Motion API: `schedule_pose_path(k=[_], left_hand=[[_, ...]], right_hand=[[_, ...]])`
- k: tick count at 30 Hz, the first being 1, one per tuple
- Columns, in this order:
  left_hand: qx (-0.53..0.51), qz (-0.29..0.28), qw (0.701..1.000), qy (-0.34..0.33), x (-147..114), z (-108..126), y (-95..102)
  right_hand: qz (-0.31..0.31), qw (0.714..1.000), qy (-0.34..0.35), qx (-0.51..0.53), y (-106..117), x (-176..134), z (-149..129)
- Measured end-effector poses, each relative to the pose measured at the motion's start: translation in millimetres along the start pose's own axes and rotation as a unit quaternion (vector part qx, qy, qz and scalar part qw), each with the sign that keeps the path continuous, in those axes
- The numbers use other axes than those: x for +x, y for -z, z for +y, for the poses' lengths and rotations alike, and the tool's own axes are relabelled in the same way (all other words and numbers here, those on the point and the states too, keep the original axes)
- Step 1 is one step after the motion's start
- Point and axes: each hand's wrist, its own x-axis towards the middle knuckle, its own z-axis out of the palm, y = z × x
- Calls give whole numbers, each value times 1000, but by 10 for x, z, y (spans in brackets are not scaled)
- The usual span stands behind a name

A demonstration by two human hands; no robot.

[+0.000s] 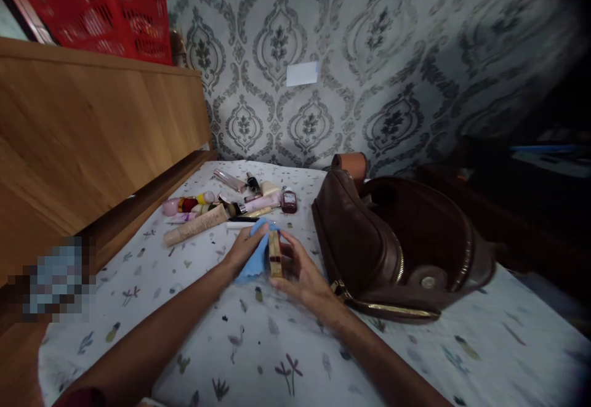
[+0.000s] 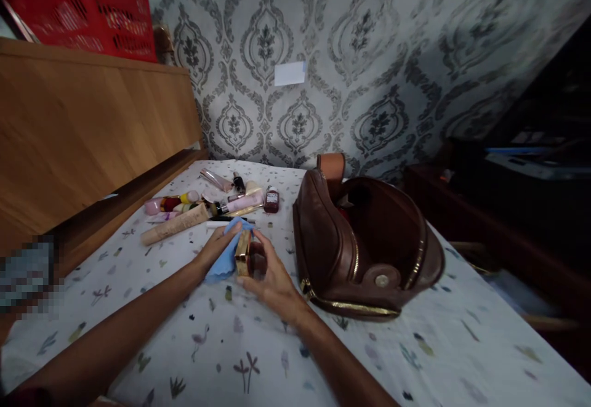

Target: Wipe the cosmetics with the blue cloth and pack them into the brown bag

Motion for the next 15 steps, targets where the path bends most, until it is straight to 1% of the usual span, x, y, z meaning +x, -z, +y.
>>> schedule_pose_path(k=[3,6,9,12,15], left_hand=[[49,-21,998,-18,-3,-5,-4],[94,-35,994,-39,-6,20,-18],[124,-51,989,-54,-22,58,-38],[116,-71,989,-49,-51,87,-48],[92,-95,990,-43,-78,93,-46]], right_hand=[[21,996,-17,83,6,28,9],[52,988,-44,137,4,31,-17],[77,977,-56,191,-21,25,-70],[72,965,-66,242,-45,25,-137],[59,958,-78,268,-42,32,-195]])
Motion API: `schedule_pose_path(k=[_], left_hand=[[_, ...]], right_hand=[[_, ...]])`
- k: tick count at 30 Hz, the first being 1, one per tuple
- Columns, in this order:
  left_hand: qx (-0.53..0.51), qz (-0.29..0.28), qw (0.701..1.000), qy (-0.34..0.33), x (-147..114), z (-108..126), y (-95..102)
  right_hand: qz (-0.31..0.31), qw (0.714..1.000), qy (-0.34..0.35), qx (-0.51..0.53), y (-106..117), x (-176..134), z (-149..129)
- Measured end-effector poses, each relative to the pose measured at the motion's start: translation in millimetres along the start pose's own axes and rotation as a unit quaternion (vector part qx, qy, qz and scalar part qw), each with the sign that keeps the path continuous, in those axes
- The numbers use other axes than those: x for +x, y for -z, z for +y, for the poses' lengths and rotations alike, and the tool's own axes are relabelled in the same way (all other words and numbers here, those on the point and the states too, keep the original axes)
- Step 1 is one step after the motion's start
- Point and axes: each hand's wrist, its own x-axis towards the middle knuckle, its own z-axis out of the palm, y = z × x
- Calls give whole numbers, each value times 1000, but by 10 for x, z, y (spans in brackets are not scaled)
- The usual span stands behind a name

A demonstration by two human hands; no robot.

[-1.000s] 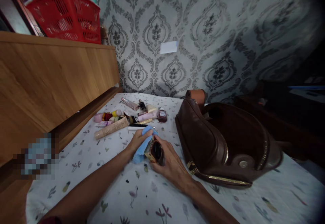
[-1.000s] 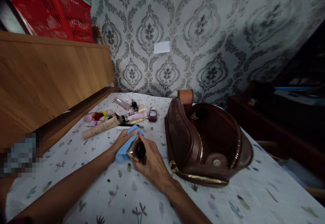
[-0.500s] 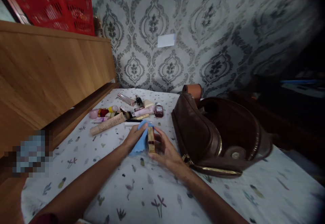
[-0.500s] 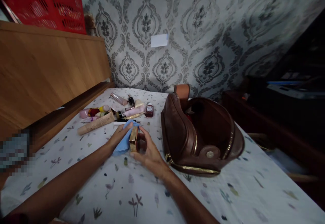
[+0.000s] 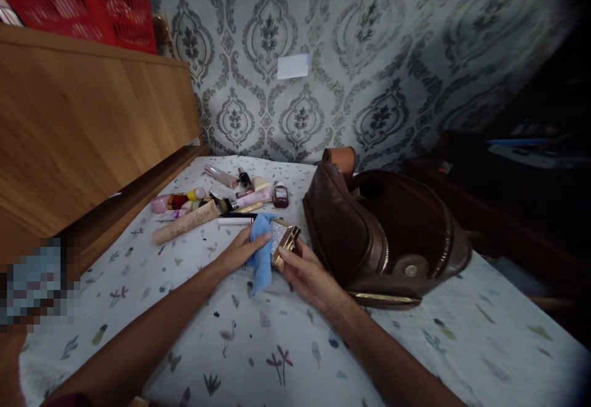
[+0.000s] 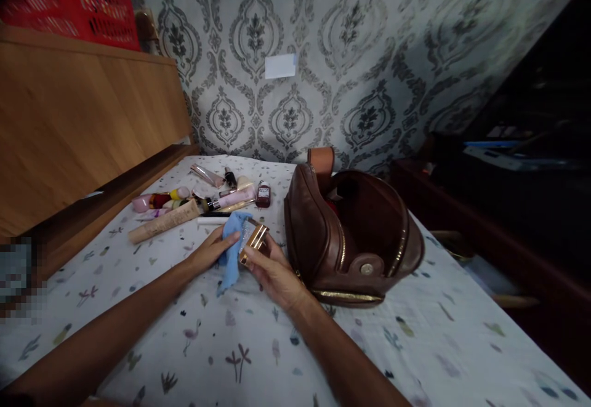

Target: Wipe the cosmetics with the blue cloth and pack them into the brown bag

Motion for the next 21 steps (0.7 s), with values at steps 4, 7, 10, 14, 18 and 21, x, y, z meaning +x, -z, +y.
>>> schedule_pose_path(k=[4,7,10,14,18,21], left_hand=[[-54,-2,999,6,-6,-18,-11],[-73,23,997,16,10,-27,-22],[-70,70,995,21,22,-29,-20],[-25,96,995,9,10,-32,0],[-6,105,994,-1,0,-38,-1],[-46,135,990,16,17,-40,-17]], right_hand=[[-1,1000,-14,-3,9,3,-31],[-4,1000,-23,-4,22,3,-9],[11,999,-47,-9,34,2,31],[26,998,-61,-20,44,7,66],[21,998,-48,-17,33,6,75],[15,999,-40,-8,28,2,73]])
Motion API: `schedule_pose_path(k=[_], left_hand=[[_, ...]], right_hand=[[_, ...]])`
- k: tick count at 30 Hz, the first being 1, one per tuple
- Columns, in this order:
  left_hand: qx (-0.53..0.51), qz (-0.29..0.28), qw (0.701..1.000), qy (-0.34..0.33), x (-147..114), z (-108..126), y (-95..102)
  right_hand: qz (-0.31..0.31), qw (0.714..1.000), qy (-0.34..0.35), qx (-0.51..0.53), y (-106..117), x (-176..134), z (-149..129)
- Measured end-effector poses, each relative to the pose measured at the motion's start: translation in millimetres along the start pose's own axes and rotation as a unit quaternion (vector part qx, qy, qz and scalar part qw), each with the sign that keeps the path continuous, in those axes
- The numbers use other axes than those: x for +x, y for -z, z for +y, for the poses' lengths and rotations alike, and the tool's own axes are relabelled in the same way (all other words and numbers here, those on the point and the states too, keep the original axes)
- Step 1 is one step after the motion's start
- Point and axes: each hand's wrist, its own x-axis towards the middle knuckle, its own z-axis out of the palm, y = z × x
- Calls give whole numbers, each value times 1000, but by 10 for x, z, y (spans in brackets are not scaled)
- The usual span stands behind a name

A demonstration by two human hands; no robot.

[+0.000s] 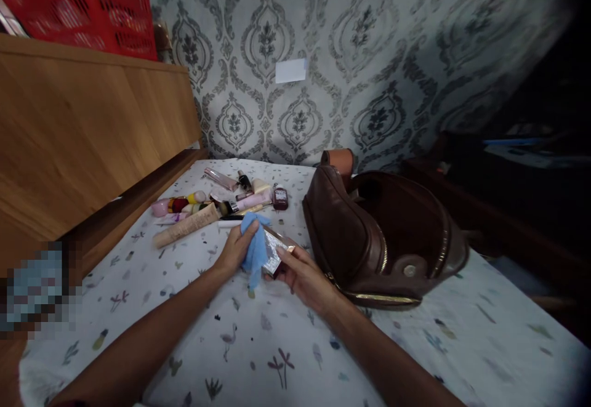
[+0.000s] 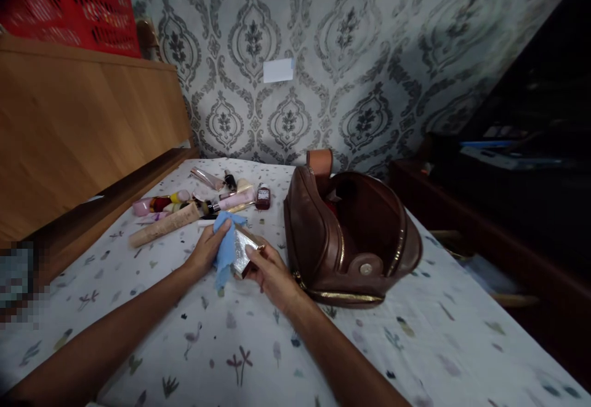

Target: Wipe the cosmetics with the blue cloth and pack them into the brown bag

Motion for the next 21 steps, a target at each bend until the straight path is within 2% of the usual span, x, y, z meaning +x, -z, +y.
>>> schedule_pose_path(k=[5,8,13,21], left_hand=[[-69,27,997,38,35,-25,-16],[-61,24,997,41,40,-57,-7],[-45,-30,998,32,28,-75,2],[26,10,1000,-13,21,-76,47]], right_hand=[[40,999,8,27,28,25,-25],[57,997,27,49,37,44,-43],[51,997,44,35,24,46,-40],[42,997,61,-13,-29,19,-43]])
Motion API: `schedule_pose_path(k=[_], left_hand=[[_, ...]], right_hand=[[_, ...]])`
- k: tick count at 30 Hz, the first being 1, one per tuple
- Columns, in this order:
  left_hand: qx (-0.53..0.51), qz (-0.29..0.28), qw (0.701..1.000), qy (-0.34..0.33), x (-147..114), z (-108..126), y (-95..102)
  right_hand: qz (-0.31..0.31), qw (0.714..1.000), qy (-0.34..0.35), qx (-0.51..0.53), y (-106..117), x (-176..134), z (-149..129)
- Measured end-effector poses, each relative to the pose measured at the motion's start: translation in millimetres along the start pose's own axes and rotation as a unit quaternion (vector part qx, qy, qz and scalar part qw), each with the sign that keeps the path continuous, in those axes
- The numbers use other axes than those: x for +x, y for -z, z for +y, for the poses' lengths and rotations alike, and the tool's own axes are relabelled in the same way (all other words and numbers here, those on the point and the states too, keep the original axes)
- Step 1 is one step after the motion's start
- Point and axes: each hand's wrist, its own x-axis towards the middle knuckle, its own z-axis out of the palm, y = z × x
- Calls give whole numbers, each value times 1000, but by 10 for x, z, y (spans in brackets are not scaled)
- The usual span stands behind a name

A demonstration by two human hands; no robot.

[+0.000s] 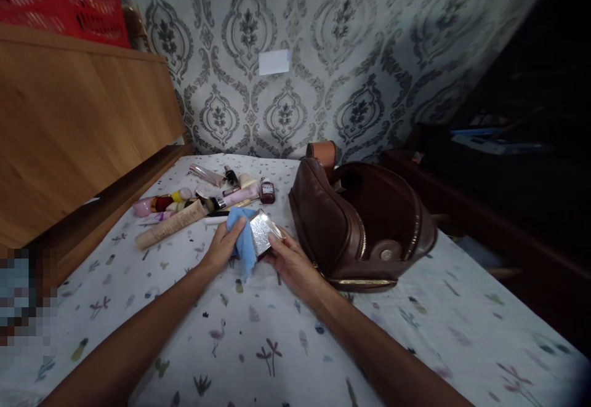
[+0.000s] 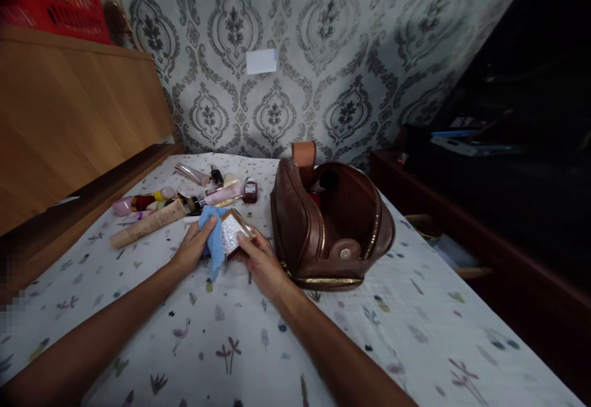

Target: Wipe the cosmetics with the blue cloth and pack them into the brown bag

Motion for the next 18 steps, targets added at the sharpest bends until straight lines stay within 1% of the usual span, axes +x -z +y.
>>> schedule_pose_path(k=[4,6,8,10,13,15,18], left_hand=[[24,27,999,-23,-9,37,33],[0,38,999,-18,-8,59,32],[-53,38,998,-2,1,81,10],[-116,30,992,27,22,98,-25],[-189,1,979,82,75,108,-72],[-204,-22,973,103,113,106,-82],[-194,-42,973,121,143,103,-76]], right_hand=[[-12,994,43,-98,12,-10,-19],[-22,985,63,-157,21,-18,-28],[-29,977,79,-195,31,-20,-29],[-22,973,91,-212,46,-10,-17],[6,973,98,-208,92,31,26],[30,974,106,-199,133,66,54],[51,973,114,-194,187,98,67]])
